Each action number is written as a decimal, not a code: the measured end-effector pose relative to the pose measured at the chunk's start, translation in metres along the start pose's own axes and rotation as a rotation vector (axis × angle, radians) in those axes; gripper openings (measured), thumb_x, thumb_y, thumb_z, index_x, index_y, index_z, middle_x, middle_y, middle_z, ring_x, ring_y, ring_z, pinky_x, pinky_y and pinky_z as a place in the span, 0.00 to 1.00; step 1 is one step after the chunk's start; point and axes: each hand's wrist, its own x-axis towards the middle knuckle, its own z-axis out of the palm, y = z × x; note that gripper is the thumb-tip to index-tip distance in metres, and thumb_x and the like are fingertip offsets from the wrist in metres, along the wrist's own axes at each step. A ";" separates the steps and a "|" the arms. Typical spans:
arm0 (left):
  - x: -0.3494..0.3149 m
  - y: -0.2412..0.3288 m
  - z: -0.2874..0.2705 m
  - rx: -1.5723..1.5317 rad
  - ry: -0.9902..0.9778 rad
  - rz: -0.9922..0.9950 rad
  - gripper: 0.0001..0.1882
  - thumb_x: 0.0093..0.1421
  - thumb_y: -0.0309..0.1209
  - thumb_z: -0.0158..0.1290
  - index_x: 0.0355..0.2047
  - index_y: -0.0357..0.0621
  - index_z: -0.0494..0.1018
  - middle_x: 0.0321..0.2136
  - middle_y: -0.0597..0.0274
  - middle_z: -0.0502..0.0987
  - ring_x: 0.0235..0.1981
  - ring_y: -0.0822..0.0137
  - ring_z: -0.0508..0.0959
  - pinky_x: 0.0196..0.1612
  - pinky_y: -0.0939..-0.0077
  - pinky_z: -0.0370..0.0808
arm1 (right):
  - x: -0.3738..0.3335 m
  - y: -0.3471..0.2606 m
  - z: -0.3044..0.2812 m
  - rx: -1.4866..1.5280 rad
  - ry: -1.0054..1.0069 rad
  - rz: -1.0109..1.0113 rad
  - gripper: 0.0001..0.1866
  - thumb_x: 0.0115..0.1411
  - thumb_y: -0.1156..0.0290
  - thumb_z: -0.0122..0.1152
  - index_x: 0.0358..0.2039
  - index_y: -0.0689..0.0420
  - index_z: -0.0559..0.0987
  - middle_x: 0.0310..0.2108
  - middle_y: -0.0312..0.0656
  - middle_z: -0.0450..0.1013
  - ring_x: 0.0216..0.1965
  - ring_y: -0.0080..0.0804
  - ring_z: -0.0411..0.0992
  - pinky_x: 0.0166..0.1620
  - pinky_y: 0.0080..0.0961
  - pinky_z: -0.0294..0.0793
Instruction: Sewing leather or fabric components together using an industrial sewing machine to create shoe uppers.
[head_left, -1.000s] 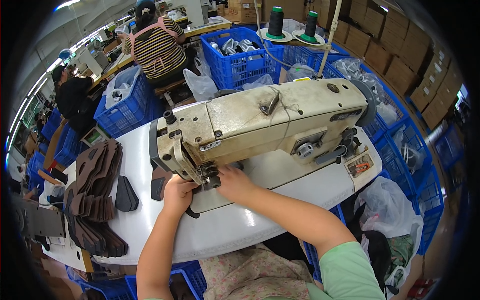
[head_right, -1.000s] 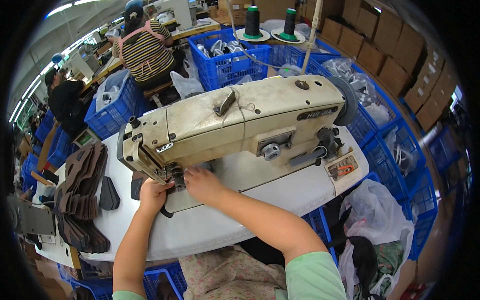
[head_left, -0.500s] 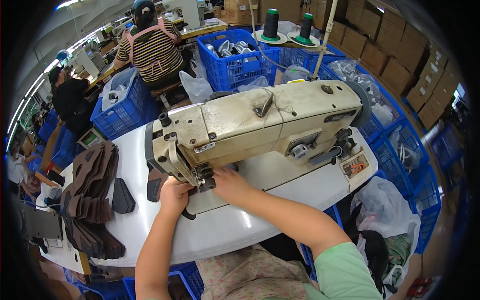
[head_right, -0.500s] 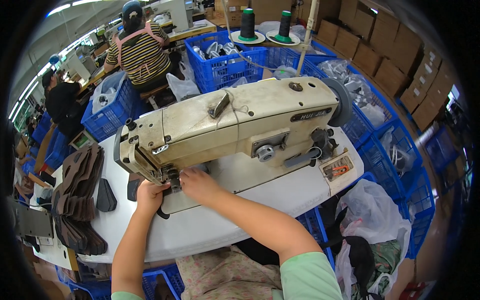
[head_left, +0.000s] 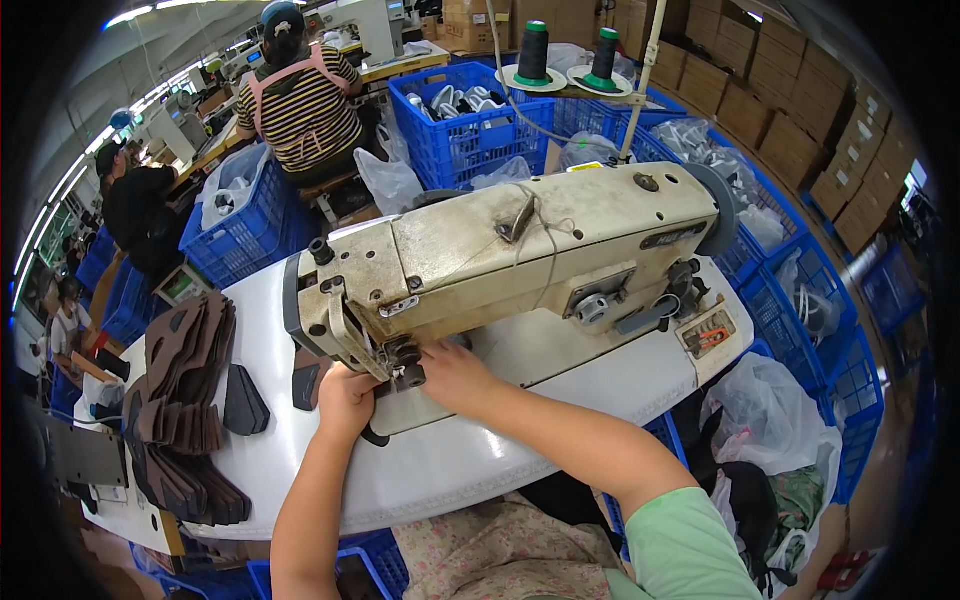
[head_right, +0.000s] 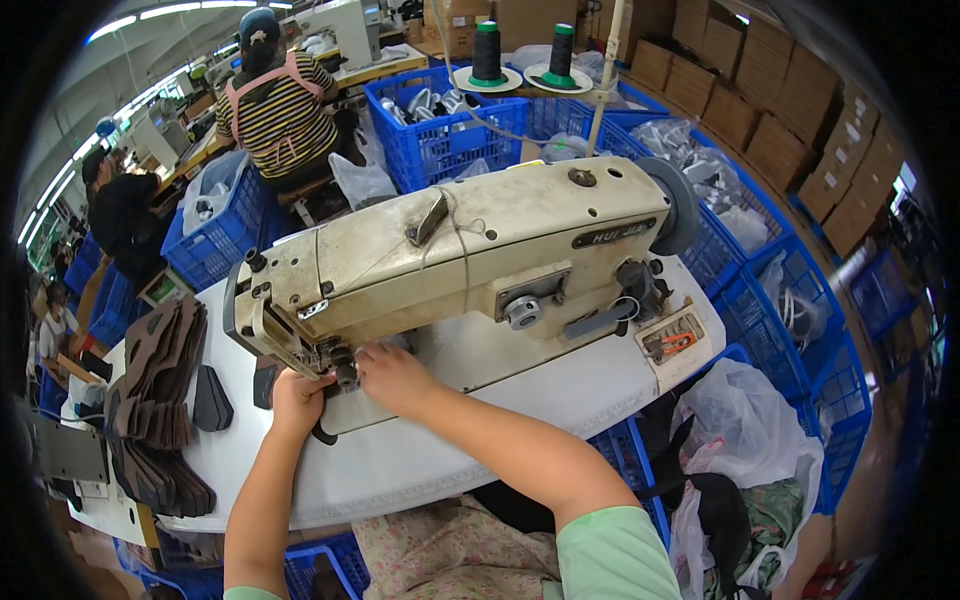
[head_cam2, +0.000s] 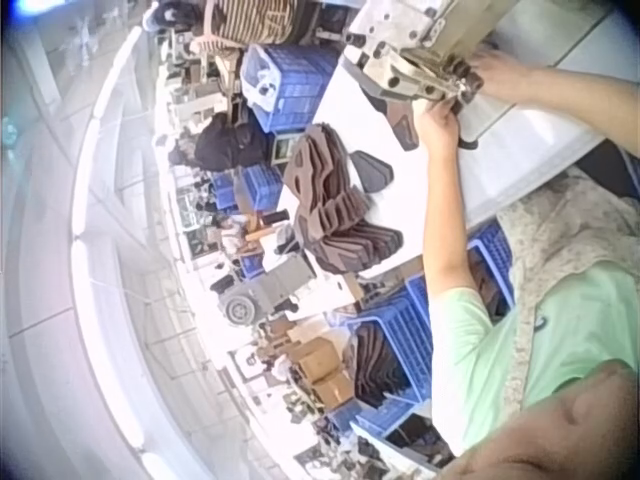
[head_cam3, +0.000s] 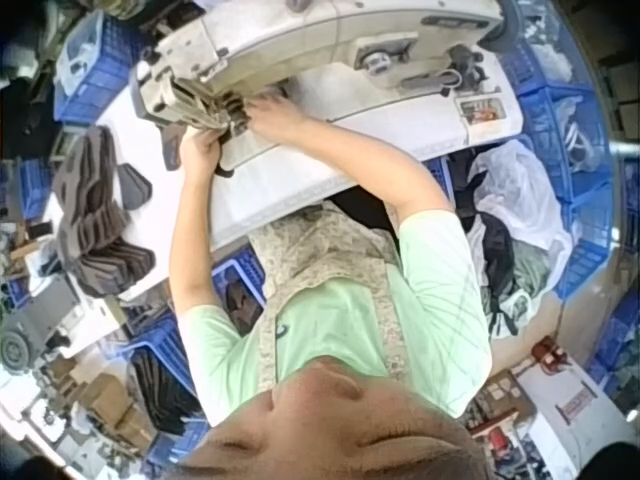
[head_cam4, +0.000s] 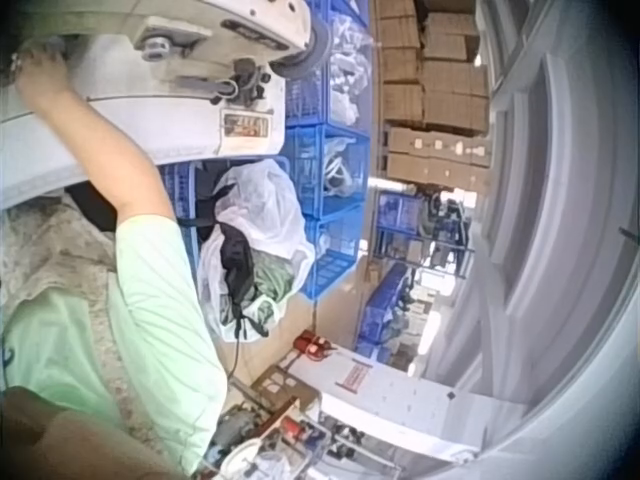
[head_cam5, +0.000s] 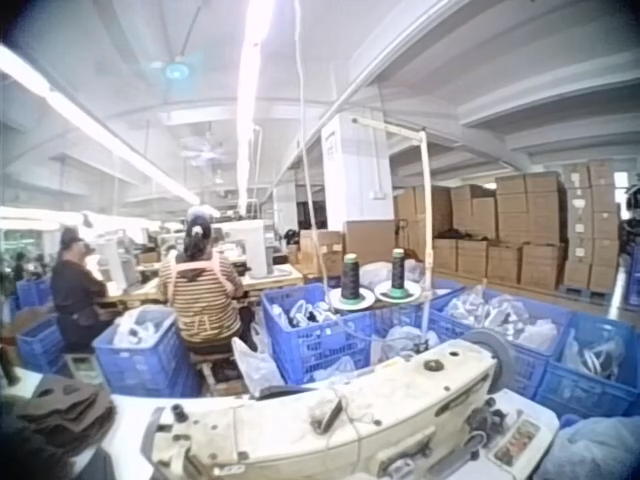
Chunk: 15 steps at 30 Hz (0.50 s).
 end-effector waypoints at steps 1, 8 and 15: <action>0.001 0.000 0.000 0.001 0.002 0.011 0.13 0.49 0.17 0.55 0.31 0.46 0.84 0.36 0.54 0.82 0.40 0.52 0.80 0.43 0.67 0.75 | 0.000 0.000 -0.001 0.007 -0.010 0.008 0.08 0.51 0.69 0.57 0.24 0.58 0.81 0.38 0.39 0.73 0.46 0.36 0.69 0.48 0.31 0.72; -0.003 0.001 -0.002 0.028 -0.017 -0.030 0.13 0.48 0.17 0.55 0.31 0.46 0.83 0.36 0.52 0.81 0.40 0.51 0.80 0.42 0.66 0.76 | 0.001 -0.002 -0.005 0.002 -0.084 -0.008 0.08 0.51 0.70 0.57 0.24 0.59 0.82 0.39 0.39 0.74 0.47 0.37 0.69 0.49 0.31 0.72; 0.000 0.002 -0.001 0.024 0.007 -0.013 0.12 0.48 0.17 0.55 0.30 0.45 0.83 0.35 0.53 0.82 0.40 0.51 0.80 0.41 0.67 0.76 | -0.001 0.000 0.006 0.005 -0.007 0.016 0.09 0.51 0.69 0.56 0.24 0.59 0.82 0.39 0.39 0.74 0.47 0.37 0.69 0.50 0.31 0.72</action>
